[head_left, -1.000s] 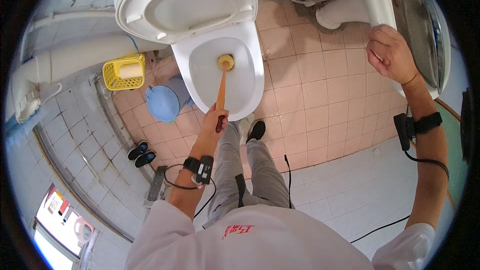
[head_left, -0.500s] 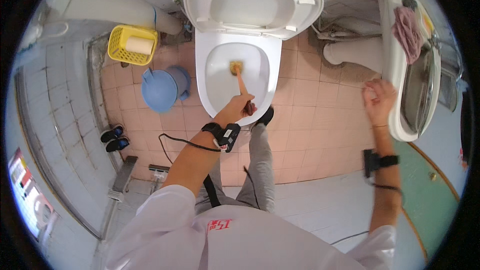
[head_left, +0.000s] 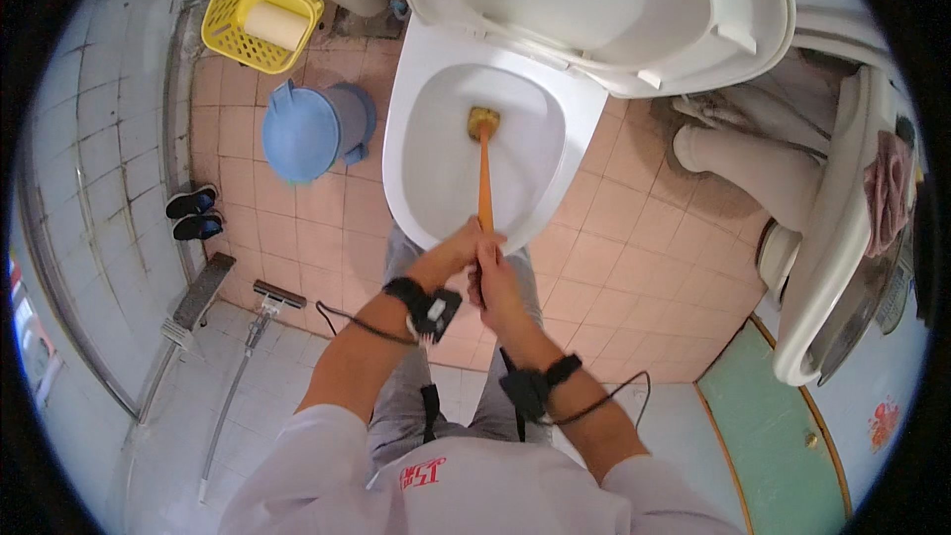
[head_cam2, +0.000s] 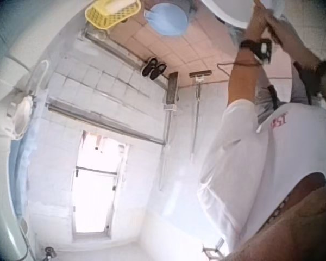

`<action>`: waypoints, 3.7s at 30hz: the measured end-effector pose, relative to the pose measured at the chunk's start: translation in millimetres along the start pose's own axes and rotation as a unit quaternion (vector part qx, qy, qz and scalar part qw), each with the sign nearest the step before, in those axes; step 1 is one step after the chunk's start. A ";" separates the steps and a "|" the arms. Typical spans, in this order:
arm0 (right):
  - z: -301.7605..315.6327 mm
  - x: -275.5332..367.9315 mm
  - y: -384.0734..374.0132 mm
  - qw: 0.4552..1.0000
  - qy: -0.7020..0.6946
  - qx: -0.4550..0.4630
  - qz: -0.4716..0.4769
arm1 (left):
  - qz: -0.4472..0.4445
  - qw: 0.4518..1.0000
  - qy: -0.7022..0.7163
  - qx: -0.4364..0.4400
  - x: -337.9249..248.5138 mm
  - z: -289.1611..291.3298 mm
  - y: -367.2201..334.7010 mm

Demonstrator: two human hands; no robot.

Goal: The person uses a long-handled brush to scrub the inside of a toilet bowl, then moves to a sink to hand-wash clothes in a basin with soapy water.

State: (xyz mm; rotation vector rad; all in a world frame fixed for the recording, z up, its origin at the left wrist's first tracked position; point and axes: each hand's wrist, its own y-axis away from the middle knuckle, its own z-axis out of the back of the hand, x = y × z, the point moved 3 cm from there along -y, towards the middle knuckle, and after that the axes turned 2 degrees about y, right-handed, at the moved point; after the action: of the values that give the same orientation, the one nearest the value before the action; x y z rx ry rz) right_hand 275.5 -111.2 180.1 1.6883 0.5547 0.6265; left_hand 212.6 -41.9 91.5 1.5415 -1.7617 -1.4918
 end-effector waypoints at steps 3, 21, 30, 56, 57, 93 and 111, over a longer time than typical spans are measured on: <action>15.7 -9.7 12.1 0.998 -0.058 -0.009 -0.011 | 0.010 0.999 -0.001 -0.051 13.0 -21.6 14.7; -8.1 93.2 8.8 0.985 -0.168 0.023 -0.041 | 0.024 0.999 -0.021 -0.043 -81.2 -27.9 -30.6; -0.8 98.3 54.5 0.993 -0.107 -0.022 -0.050 | -0.044 0.986 -0.044 -0.154 -76.7 -65.4 8.3; -40.0 90.9 16.5 0.999 0.052 0.000 -0.008 | -0.003 0.986 0.148 -0.077 -76.6 -8.1 6.8; -37.9 85.0 19.6 0.999 0.048 0.006 -0.018 | -0.007 0.989 0.103 -0.104 -59.9 -7.6 3.6; -85.1 123.1 50.8 0.989 0.136 0.061 0.002 | -0.001 0.978 0.180 -0.110 -113.9 -1.7 39.5; -58.0 137.7 56.8 0.980 0.175 0.089 -0.008 | -0.014 0.970 0.170 -0.175 -115.8 -36.1 52.7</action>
State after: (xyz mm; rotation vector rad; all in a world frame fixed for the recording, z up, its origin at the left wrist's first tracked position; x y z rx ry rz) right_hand 340.4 10.8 260.4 1.7460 0.8972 0.8927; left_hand 254.9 34.5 190.8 1.5287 -1.2158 -1.3632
